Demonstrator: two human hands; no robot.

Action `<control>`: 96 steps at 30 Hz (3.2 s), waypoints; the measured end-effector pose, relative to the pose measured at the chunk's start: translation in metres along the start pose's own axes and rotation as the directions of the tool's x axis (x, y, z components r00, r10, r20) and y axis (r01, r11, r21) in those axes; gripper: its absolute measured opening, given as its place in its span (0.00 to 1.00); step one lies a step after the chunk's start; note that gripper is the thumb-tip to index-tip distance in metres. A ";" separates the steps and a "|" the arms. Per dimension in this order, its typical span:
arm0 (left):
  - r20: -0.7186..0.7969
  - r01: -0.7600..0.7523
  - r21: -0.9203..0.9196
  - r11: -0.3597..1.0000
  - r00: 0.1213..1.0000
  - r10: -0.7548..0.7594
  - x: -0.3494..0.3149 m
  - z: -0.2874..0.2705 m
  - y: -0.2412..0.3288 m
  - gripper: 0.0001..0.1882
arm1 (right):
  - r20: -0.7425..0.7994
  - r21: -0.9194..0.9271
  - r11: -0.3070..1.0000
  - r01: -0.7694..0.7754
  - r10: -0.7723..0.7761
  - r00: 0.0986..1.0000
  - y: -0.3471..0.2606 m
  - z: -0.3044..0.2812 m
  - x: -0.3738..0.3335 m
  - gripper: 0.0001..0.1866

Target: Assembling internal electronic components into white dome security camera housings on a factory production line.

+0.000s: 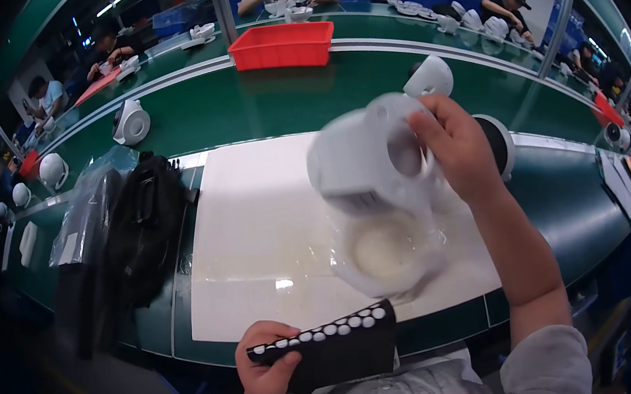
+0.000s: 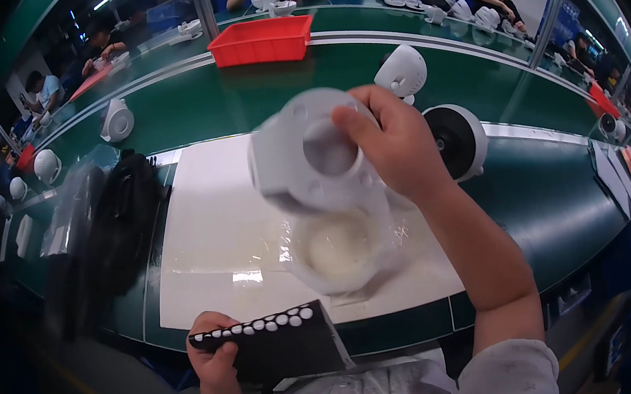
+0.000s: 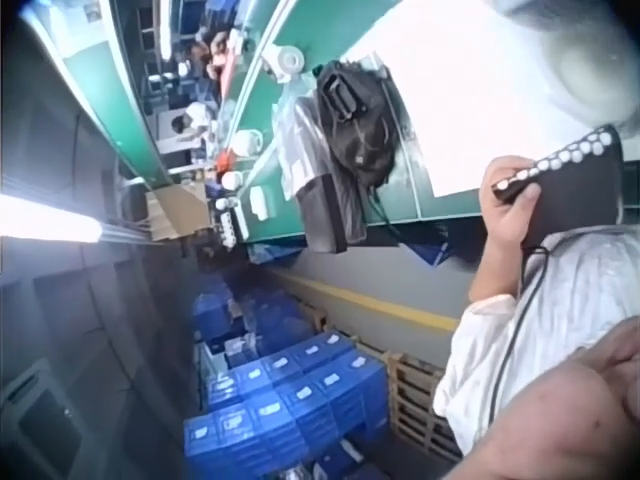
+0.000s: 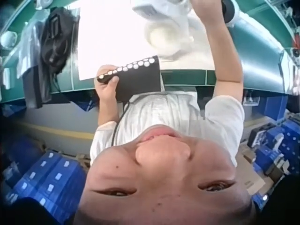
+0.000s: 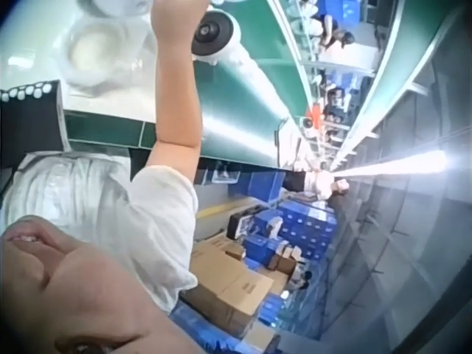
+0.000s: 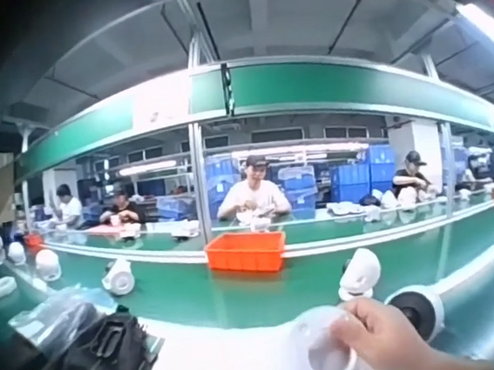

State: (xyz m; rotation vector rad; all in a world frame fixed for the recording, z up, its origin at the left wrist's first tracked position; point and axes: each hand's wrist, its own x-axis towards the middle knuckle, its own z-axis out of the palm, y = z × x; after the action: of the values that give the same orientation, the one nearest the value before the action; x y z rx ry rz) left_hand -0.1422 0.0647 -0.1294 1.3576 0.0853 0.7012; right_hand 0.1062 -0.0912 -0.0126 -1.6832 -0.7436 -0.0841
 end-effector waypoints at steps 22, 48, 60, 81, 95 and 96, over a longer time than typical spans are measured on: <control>0.172 0.261 -0.202 0.944 0.958 -0.228 0.006 0.068 0.001 0.13 | 0.129 0.331 0.935 -0.124 0.085 0.988 0.014 0.001 -0.177 0.20; 0.177 0.049 0.237 0.970 0.980 -0.093 0.002 0.052 -0.002 0.09 | 0.106 -0.013 0.938 0.347 -0.343 0.933 0.019 -0.005 -0.162 0.23; 0.211 0.089 0.254 0.963 0.967 -0.145 0.002 0.054 0.003 0.06 | 0.256 -0.073 0.918 0.390 -0.361 0.897 -0.011 0.001 -0.164 0.22; 0.283 -0.235 0.246 0.940 0.945 0.162 0.025 0.073 0.006 0.12 | -0.030 0.015 0.924 0.382 -0.382 0.924 -0.022 -0.004 -0.071 0.40; 0.461 -0.209 0.213 0.954 0.883 0.091 0.034 0.078 -0.007 0.12 | 0.335 -0.274 0.795 0.541 -0.448 0.829 -0.001 -0.029 -0.051 0.36; 0.465 -0.209 0.208 0.955 0.881 0.092 0.034 0.079 -0.007 0.12 | 0.410 -0.389 0.665 0.637 -0.494 0.766 -0.003 -0.032 -0.053 0.36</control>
State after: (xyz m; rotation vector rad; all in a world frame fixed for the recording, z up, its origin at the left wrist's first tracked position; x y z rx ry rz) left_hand -0.0771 0.0140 -0.1049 1.7597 -0.3188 0.4975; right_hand 0.0736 -0.1422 -0.0253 -1.9105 -1.5686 -0.5523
